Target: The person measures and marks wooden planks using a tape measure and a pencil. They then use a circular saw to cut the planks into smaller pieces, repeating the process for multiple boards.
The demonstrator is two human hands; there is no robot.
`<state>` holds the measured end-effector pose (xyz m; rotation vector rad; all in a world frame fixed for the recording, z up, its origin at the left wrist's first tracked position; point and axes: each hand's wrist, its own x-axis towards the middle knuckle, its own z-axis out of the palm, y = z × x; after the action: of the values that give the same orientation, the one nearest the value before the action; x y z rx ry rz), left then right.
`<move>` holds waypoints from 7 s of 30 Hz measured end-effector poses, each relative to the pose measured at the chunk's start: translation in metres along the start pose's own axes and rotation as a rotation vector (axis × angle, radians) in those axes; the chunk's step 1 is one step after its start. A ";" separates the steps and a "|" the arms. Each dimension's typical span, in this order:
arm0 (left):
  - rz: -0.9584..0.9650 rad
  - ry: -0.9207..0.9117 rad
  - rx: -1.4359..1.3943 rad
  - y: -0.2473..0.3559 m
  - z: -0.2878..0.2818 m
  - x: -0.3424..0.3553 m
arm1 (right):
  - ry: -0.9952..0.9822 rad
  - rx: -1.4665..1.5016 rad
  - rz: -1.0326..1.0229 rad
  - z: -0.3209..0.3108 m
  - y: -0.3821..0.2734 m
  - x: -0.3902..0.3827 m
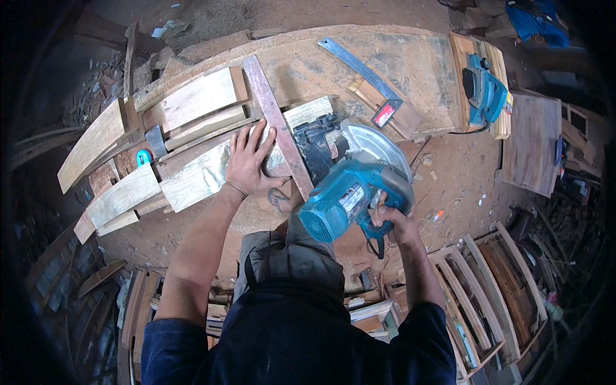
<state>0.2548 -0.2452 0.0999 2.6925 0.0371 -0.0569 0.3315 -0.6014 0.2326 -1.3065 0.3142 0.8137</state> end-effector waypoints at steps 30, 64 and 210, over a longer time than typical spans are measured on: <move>-0.004 -0.013 -0.015 -0.004 0.005 0.001 | -0.053 -0.049 -0.036 0.009 -0.009 0.020; 0.038 0.060 -0.015 -0.004 0.009 -0.001 | -0.041 -0.037 -0.032 0.005 -0.006 0.008; -0.287 -0.318 0.126 0.012 -0.037 -0.036 | 0.262 -1.196 -0.196 -0.014 0.018 0.202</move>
<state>0.2203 -0.2408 0.1403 2.7486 0.3305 -0.5905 0.4627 -0.5430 0.0881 -2.5243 -0.1557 0.6498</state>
